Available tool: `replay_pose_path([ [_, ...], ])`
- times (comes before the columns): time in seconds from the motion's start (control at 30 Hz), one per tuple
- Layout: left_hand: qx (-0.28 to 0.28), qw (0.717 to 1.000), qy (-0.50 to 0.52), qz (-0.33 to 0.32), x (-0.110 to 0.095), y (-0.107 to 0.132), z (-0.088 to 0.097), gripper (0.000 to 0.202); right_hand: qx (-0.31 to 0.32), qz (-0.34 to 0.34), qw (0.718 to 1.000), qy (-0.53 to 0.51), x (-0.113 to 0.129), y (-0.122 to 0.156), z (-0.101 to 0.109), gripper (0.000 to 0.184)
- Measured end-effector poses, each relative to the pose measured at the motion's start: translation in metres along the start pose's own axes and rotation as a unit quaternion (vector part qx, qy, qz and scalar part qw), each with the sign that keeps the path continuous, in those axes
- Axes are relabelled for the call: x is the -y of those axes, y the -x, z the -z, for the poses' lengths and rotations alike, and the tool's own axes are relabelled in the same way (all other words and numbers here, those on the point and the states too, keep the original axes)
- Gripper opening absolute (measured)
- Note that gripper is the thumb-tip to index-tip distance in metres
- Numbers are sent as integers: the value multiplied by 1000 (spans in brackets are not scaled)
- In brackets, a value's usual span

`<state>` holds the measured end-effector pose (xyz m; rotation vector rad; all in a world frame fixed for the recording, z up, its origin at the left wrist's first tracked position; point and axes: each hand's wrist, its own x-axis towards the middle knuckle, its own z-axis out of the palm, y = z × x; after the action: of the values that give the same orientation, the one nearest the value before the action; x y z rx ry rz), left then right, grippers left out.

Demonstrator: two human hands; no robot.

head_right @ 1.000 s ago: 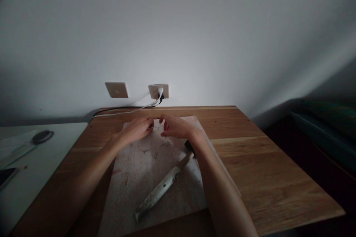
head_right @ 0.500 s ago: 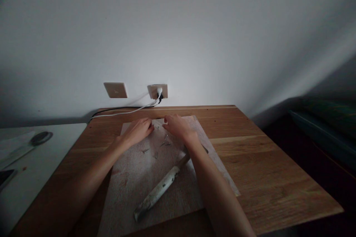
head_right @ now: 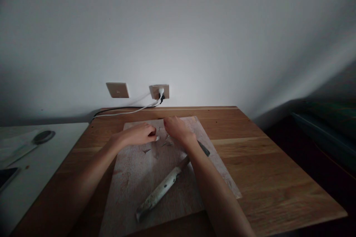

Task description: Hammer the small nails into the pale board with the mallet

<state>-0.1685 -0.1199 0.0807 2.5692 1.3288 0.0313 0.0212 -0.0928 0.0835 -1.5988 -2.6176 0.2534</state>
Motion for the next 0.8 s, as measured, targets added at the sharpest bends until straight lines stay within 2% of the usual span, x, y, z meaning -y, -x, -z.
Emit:
replay_pose_path([
  [0.07, -17, 1000, -12, 17, 3, 0, -1, 26, 1, 5, 1000, -4, 1, 0, 0, 29],
  [0.17, -74, 997, -20, 30, 9, -2, -3, 21, -1, 16, 1000, -17, 0, 0, 4, 34],
  [0.3, -146, 988, -21, 48, 16, -6, -9, 16, 11, 48, 998, -48, 0, 8, 21, 34],
  [0.43, -158, 986, 13, 50, 19, -9, -18, 26, 68, 115, 987, -91, 8, 20, 36, 27],
  [0.57, -165, 984, 47, 40, 18, -9, -23, 27, 118, 160, 973, -114, 14, 27, 39, 35],
  [0.67, -168, 984, 65, 12, 17, -10, -25, 28, 106, 148, 976, -120, 8, 27, 37, 41],
  [0.8, -174, 982, 71, -24, 14, -16, -33, 33, 59, 101, 986, -115, -6, 25, 35, 36],
])
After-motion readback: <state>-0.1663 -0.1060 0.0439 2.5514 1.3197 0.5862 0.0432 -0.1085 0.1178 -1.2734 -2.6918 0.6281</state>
